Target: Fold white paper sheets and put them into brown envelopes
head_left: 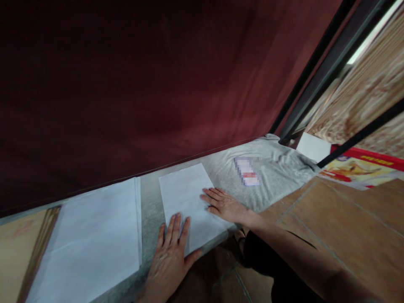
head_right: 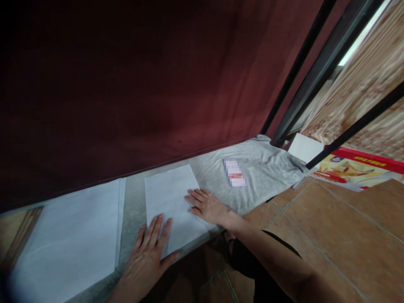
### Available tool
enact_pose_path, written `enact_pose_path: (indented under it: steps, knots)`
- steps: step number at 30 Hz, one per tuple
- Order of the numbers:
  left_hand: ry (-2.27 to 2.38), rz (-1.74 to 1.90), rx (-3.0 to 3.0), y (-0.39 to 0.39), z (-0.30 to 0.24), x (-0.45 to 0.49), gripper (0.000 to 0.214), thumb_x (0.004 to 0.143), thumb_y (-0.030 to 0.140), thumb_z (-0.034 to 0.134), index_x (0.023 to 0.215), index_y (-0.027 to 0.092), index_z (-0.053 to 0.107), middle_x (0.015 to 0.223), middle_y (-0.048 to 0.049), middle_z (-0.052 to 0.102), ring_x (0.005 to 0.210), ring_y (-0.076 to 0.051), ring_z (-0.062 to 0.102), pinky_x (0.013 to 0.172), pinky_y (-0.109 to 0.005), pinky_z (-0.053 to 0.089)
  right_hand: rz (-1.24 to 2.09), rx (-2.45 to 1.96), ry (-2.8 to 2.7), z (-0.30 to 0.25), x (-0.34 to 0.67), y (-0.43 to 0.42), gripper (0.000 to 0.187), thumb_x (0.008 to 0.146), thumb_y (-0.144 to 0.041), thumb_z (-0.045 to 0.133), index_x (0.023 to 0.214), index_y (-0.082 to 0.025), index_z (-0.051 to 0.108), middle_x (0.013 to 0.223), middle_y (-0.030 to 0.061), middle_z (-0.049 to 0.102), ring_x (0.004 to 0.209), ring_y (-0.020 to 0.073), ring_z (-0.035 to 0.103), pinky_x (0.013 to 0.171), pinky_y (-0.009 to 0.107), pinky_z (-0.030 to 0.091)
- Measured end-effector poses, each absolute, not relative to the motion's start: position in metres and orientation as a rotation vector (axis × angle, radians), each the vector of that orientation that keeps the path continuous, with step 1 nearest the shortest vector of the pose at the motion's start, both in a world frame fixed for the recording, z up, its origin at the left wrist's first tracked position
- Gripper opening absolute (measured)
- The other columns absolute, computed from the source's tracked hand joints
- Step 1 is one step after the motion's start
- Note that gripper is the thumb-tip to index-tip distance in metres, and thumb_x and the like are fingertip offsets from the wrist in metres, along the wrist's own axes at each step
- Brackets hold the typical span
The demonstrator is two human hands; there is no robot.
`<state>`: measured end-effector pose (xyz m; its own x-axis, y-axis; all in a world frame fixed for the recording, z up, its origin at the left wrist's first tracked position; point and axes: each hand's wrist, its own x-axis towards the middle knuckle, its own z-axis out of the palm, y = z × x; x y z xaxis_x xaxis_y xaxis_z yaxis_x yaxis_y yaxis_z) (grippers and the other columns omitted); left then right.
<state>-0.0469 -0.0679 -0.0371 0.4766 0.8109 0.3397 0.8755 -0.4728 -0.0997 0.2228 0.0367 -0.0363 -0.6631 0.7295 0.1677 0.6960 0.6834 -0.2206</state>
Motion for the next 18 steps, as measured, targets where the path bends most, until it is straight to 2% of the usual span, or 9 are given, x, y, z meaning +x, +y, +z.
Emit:
enact_pose_path:
  steps: [4,8,11,18]
  knots:
    - [-1.354,-0.279,-2.558,-0.068,-0.023,-0.043,0.072,0.091,0.061,0.05,0.149,0.019,0.044,0.158,-0.0157,0.041,0.145,-0.034,0.039,0.116,-0.056,0.034,0.215,-1.162,-2.648,-0.027,0.224,0.033,0.052,0.105,-0.038,0.045,0.154,-0.02,0.04,0.161,0.0117,0.035,0.149,0.0255,0.032,0.123,0.049,0.028]
    - [-1.248,-0.281,-2.582,-0.066,-0.022,-0.04,0.063,0.094,0.051,0.051,0.151,0.027,0.042,0.159,-0.0077,0.042,0.144,-0.03,0.041,0.114,-0.053,0.036,0.229,-1.11,-2.648,-0.023,0.212,0.022,0.054,0.105,-0.038,0.046,0.156,-0.024,0.036,0.163,0.0089,0.031,0.15,0.025,0.028,0.123,0.05,0.026]
    - [-1.189,-0.32,-2.54,-0.062,-0.029,-0.041,0.061,0.093,0.051,0.052,0.149,0.027,0.045,0.155,-0.0073,0.048,0.14,-0.03,0.047,0.113,-0.052,0.037,0.265,-1.04,-2.688,-0.028,0.201,0.016,0.055,0.104,-0.045,0.047,0.155,-0.025,0.038,0.165,0.0063,0.028,0.151,0.024,0.026,0.124,0.047,0.024]
    - [-1.005,-0.438,-2.522,-0.049,-0.036,-0.051,0.06,0.087,0.044,0.055,0.143,0.024,0.052,0.149,-0.0085,0.055,0.135,-0.031,0.051,0.109,-0.046,0.039,0.365,-1.08,-2.65,-0.031,0.208,0.022,0.054,0.105,-0.051,0.041,0.152,-0.027,0.042,0.163,0.0038,0.033,0.151,0.0226,0.027,0.124,0.043,0.023]
